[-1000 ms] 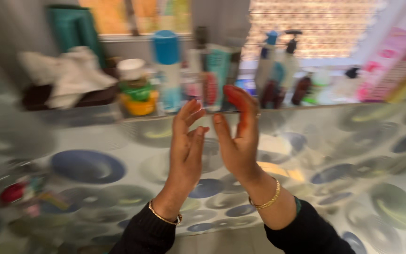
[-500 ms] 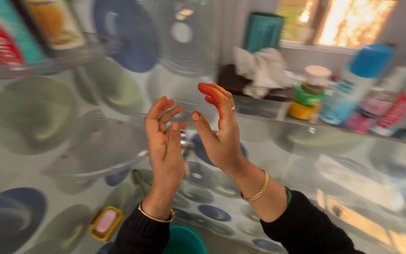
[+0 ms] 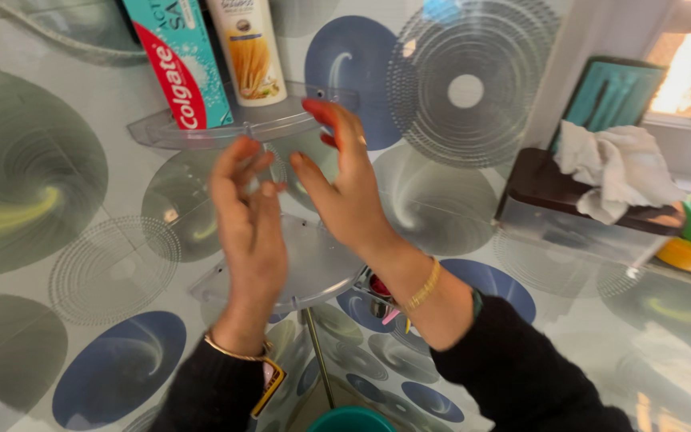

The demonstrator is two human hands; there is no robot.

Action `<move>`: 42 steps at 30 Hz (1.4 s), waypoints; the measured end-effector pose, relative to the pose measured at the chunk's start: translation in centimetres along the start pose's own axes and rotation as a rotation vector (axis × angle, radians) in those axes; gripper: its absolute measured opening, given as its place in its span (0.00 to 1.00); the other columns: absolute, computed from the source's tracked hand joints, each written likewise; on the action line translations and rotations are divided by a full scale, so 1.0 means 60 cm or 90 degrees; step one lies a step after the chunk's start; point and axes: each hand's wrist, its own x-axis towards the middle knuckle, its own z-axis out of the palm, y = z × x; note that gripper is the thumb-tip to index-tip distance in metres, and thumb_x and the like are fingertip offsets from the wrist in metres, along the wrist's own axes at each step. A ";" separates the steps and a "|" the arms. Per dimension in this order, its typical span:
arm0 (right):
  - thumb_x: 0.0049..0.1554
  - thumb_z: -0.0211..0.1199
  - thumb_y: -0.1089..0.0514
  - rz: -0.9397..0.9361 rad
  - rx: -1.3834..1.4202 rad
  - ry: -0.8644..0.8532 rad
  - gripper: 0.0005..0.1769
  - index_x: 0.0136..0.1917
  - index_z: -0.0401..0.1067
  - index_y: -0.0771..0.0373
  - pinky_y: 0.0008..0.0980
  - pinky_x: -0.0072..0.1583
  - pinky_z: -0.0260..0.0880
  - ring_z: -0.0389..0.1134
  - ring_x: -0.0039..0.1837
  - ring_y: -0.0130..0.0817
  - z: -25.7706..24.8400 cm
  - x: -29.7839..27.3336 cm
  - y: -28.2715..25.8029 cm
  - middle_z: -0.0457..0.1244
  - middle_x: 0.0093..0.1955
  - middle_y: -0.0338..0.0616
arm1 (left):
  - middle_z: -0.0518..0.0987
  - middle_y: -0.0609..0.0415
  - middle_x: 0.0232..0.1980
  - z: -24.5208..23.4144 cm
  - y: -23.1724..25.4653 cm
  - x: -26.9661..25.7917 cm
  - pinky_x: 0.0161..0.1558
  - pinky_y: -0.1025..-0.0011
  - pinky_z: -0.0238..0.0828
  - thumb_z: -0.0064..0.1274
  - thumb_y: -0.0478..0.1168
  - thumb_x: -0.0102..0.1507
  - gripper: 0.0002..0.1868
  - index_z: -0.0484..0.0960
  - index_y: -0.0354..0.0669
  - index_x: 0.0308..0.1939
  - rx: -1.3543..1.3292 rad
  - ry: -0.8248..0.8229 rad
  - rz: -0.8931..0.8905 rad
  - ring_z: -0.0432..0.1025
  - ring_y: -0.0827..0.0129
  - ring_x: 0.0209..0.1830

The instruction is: The person wipes a bathroom countertop and window sill with a cloth, then moves multiple toiletries from a wall-mounted caddy to the counter and window sill. They handle bottles, tubes, and boxes one at a time, placing them in a line along the surfaces.

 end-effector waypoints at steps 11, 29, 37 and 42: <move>0.58 0.67 0.63 -0.001 -0.024 0.082 0.39 0.79 0.54 0.64 0.42 0.75 0.59 0.57 0.77 0.46 0.073 0.149 0.181 0.55 0.75 0.55 | 0.60 0.38 0.77 -0.062 -0.065 0.104 0.75 0.58 0.57 0.45 0.32 0.72 0.30 0.55 0.34 0.77 0.319 0.047 0.075 0.57 0.51 0.78; 0.47 0.76 0.65 0.278 0.145 -0.115 0.34 0.63 0.64 0.72 0.34 0.54 0.77 0.75 0.54 0.37 0.179 0.324 0.355 0.70 0.58 0.55 | 0.64 0.36 0.73 -0.099 -0.074 0.124 0.76 0.51 0.46 0.46 0.34 0.70 0.31 0.55 0.32 0.75 0.438 0.059 0.045 0.56 0.45 0.77; 0.47 0.75 0.68 0.289 0.244 -0.052 0.33 0.62 0.63 0.68 0.35 0.53 0.79 0.75 0.53 0.36 0.155 0.301 0.316 0.70 0.55 0.51 | 0.65 0.35 0.71 -0.077 -0.059 0.087 0.76 0.50 0.47 0.47 0.37 0.70 0.29 0.58 0.32 0.74 0.425 0.045 0.068 0.58 0.43 0.75; 0.53 0.72 0.72 0.176 0.407 0.084 0.32 0.65 0.57 0.69 0.35 0.60 0.77 0.73 0.58 0.37 0.095 0.288 0.202 0.68 0.58 0.50 | 0.65 0.36 0.73 -0.063 -0.020 0.053 0.75 0.52 0.50 0.44 0.39 0.72 0.28 0.59 0.33 0.74 0.371 0.012 0.081 0.57 0.44 0.76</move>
